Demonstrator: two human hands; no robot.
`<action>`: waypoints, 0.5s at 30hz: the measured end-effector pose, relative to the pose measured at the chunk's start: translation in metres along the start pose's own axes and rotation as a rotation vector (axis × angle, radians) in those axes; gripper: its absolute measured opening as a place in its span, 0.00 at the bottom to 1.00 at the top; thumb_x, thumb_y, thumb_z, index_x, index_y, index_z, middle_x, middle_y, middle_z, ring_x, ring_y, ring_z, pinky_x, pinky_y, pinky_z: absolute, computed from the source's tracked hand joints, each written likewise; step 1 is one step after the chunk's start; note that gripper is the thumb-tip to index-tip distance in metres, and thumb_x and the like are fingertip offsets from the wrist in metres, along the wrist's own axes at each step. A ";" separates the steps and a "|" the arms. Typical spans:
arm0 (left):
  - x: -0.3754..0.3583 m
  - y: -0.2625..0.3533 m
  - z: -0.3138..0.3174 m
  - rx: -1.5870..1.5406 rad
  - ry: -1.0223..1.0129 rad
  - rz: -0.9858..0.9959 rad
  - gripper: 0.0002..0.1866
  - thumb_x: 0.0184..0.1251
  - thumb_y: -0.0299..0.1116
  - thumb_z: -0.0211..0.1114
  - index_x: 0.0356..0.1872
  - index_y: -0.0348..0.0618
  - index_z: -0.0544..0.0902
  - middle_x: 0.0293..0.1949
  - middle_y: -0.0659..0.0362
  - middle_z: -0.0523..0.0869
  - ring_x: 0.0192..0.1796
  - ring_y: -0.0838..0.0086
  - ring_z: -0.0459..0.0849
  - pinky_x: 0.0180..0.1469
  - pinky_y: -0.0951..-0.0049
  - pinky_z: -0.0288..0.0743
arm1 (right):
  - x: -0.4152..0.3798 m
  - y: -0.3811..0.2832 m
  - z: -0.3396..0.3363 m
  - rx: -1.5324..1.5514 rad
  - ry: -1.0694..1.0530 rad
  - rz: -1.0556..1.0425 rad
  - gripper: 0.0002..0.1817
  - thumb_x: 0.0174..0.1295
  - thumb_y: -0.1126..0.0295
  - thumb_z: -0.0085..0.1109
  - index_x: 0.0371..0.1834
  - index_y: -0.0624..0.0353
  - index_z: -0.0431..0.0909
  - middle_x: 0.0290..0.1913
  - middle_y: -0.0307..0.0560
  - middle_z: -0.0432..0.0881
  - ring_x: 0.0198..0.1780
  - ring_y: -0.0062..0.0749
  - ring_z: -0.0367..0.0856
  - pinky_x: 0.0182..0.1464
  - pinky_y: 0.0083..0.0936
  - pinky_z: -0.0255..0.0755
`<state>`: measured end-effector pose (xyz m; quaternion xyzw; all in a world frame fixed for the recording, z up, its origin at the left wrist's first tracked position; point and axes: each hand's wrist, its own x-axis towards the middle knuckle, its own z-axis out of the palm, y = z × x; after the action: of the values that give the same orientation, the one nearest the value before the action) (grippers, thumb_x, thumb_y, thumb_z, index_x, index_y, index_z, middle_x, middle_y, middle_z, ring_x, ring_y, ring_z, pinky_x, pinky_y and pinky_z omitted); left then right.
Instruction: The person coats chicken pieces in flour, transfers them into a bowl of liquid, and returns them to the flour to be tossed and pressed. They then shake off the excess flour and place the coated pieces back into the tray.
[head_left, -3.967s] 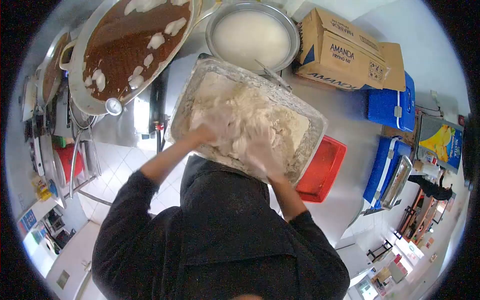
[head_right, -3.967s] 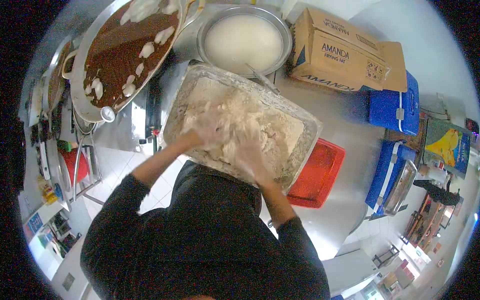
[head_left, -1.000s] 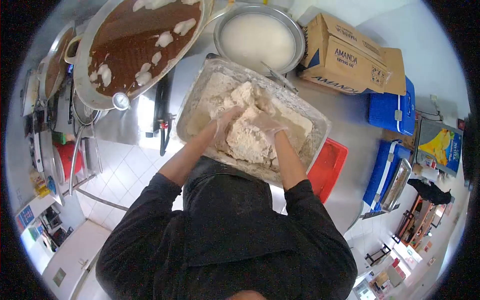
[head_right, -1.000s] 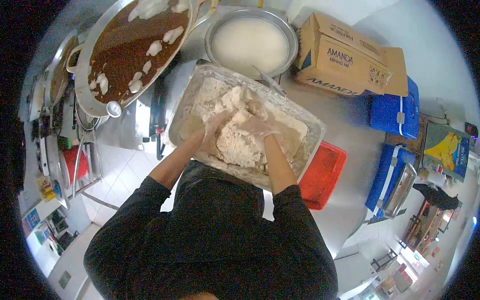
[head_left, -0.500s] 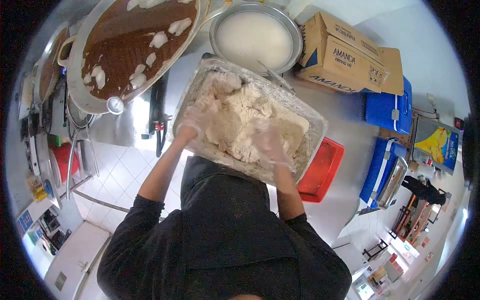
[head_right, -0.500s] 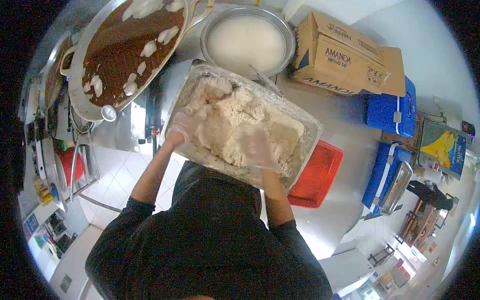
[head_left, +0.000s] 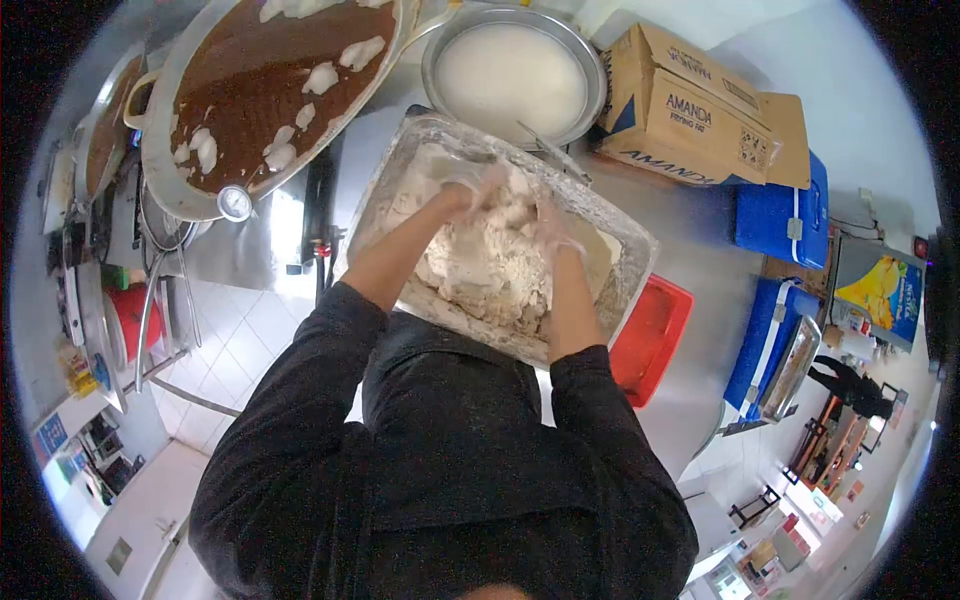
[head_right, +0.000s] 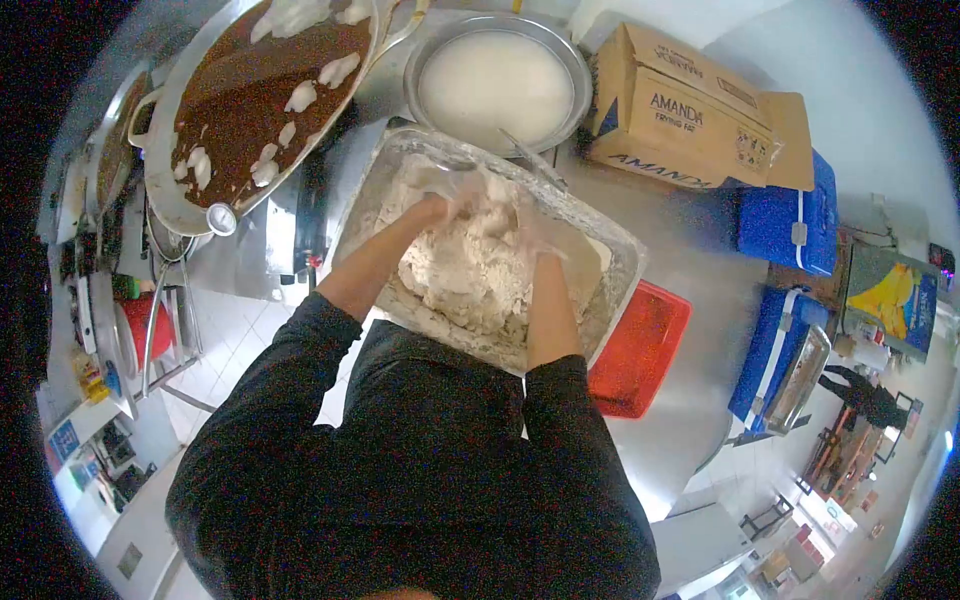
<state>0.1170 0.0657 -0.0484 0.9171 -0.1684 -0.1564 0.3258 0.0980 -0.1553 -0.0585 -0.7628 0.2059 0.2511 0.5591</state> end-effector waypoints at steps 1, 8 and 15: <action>0.007 0.037 -0.018 -0.078 -0.205 -0.144 0.28 0.73 0.54 0.49 0.53 0.37 0.77 0.39 0.46 0.87 0.38 0.62 0.84 0.42 0.57 0.77 | -0.001 0.004 -0.006 0.272 -0.033 0.054 0.41 0.60 0.60 0.64 0.75 0.54 0.54 0.63 0.59 0.72 0.64 0.44 0.71 0.55 0.39 0.75; -0.063 0.119 -0.048 0.414 -0.029 0.139 0.21 0.72 0.49 0.50 0.58 0.52 0.77 0.63 0.53 0.77 0.65 0.68 0.72 0.68 0.60 0.61 | -0.094 0.017 -0.050 -0.342 -0.147 -0.356 0.36 0.62 0.58 0.62 0.71 0.57 0.61 0.62 0.55 0.75 0.63 0.41 0.73 0.60 0.37 0.72; -0.139 -0.038 -0.010 0.248 -0.074 -0.501 0.27 0.74 0.36 0.45 0.72 0.46 0.64 0.70 0.45 0.68 0.72 0.56 0.65 0.74 0.54 0.54 | -0.139 -0.017 -0.090 -0.124 -0.129 -0.077 0.32 0.66 0.48 0.55 0.65 0.61 0.72 0.59 0.53 0.78 0.57 0.38 0.76 0.63 0.32 0.67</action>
<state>0.0048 0.1561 -0.0412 0.9567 0.0338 -0.2437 0.1559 0.0120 -0.2321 0.0623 -0.7855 0.1239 0.2903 0.5324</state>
